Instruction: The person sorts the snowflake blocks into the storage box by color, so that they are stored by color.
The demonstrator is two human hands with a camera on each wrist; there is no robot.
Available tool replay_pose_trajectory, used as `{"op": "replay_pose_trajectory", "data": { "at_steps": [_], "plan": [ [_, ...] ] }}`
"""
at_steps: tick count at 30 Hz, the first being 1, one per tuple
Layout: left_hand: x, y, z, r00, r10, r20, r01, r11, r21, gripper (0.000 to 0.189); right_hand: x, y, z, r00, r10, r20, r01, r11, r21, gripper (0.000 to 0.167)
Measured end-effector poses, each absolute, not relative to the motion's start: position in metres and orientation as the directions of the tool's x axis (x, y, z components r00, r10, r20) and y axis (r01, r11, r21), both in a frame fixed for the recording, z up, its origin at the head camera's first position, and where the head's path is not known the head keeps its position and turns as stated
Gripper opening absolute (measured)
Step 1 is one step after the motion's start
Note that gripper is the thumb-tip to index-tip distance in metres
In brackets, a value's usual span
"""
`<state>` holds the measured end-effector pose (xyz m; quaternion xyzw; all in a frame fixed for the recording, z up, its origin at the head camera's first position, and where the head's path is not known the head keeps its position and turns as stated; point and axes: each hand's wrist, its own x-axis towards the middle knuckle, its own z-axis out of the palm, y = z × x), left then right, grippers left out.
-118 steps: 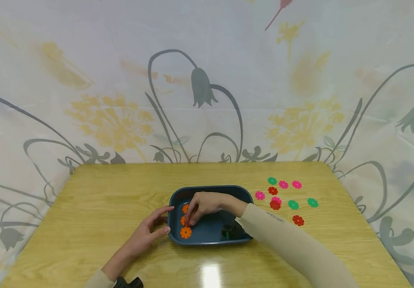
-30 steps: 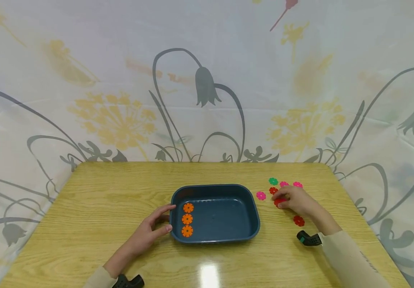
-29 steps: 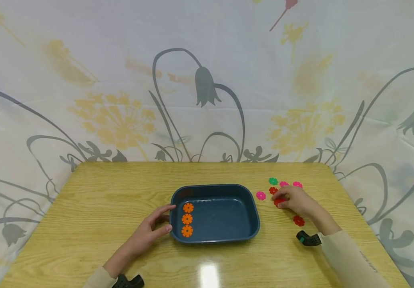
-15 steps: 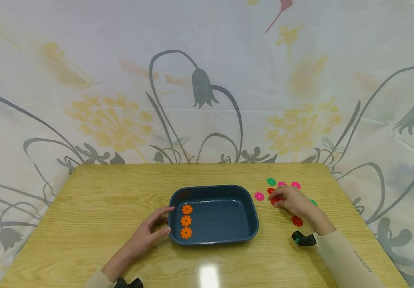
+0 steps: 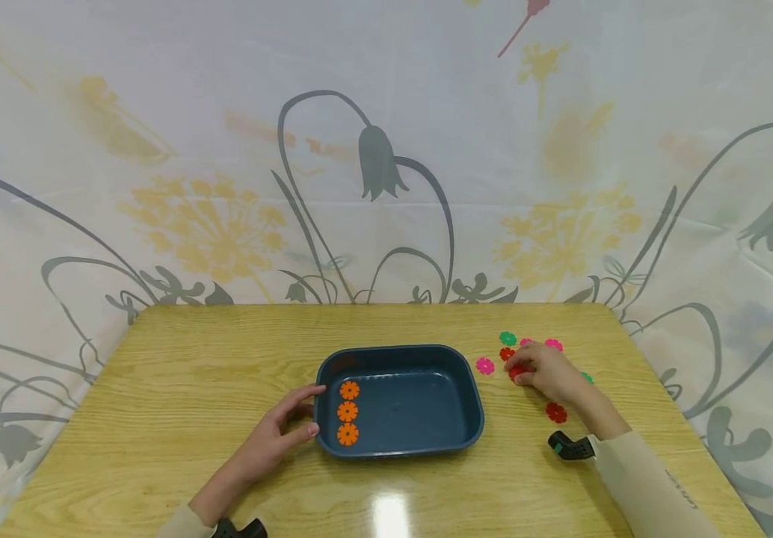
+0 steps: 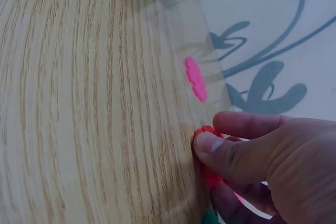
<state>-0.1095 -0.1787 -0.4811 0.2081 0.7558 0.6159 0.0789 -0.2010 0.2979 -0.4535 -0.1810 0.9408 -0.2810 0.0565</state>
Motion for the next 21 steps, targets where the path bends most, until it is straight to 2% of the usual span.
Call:
{"op": "replay_pose_trajectory", "data": {
  "at_steps": [8, 21],
  "plan": [
    [-0.1087, -0.1787, -0.4819, -0.894, 0.420, 0.159, 0.238, 0.141, 0.961, 0.052, -0.2011, 0.3025, -0.4549, -0.921, -0.388, 0.020, -0.338, 0.776, -0.533, 0.020],
    [-0.1089, -0.1794, -0.4819, -0.888, 0.433, 0.158, 0.234, 0.127, 0.964, 0.052, -0.1936, 0.3073, -0.4502, -0.911, -0.410, 0.043, -0.358, 0.736, -0.575, 0.025]
  ]
}}
